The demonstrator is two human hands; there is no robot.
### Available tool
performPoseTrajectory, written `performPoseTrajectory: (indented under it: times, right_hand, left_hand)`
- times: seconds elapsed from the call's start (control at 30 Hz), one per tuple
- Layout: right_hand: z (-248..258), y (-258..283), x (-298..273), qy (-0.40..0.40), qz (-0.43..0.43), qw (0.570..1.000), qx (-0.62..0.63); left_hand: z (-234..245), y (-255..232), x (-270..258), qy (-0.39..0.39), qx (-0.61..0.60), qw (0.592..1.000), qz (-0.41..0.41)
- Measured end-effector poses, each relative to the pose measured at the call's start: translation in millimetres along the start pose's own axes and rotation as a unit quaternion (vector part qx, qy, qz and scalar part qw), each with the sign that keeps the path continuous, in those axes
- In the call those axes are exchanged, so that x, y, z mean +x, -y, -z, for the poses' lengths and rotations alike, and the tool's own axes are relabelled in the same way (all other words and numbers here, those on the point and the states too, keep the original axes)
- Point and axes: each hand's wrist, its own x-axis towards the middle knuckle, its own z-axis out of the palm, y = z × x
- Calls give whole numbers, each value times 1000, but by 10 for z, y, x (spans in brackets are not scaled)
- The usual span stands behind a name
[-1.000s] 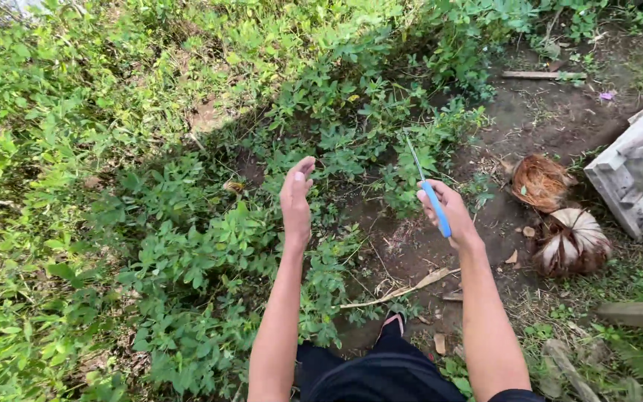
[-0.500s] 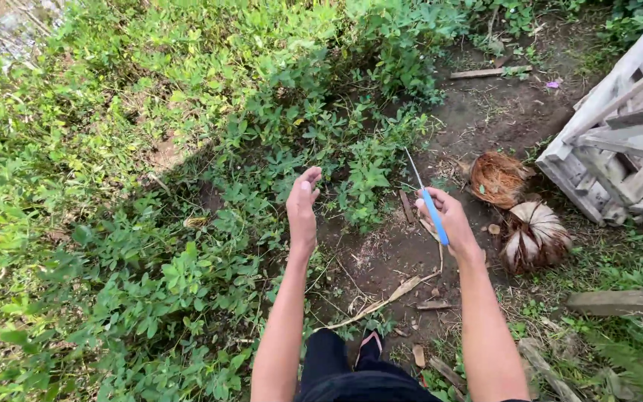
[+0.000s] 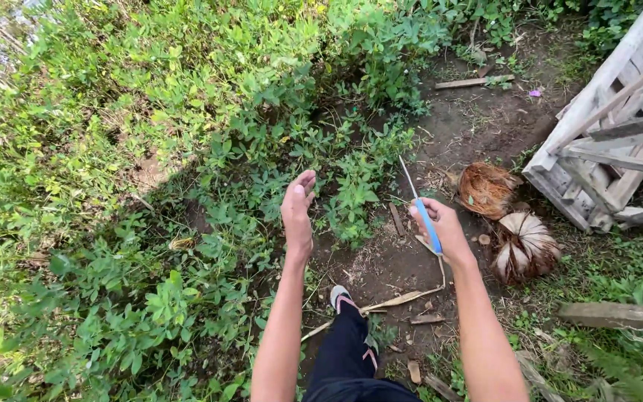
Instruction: The recorder uses a pair of blue-handled scissors to prune and cut stems from leafy green plants in a garden.
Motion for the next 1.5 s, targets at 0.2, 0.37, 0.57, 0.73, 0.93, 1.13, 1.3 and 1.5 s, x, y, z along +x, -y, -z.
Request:
performPoseTrajectory:
  times: [0.2,0.37,0.57,0.73,0.93,1.13,1.3,1.5]
  right_hand:
    - [-271,193,574,45,8,997,-58]
    - [-610,315,1189,43,16,994,-96]
    - [-910,536,1473,36,1,994,-100]
    - [-1038,709,1755,54,-12,995,-78]
    - [-1077,804,2131,79,-10,992,-96]
    - [-907,917,2774,130,-21,991,-25]
    - [-611,987,3544,176,-15,982,-66]
    - [-420,1185,4299,202,-30,976,-77]
  left_hand:
    - [188,83,532,-13,-3,1000,10]
    - [402,128,1089,-43,11,999,22]
    - [559,-7,1477,-42,28,998,21]
    - [682,-43,1686,-48,48,998,14]
    - [677,124,1889,-81,29,996,18]
    - [548,292,2245,-121,30,992,3]
    - [277,391,2736,-171,46,984,-3]
    - [-17,688,3096,-190,42,981,-5]
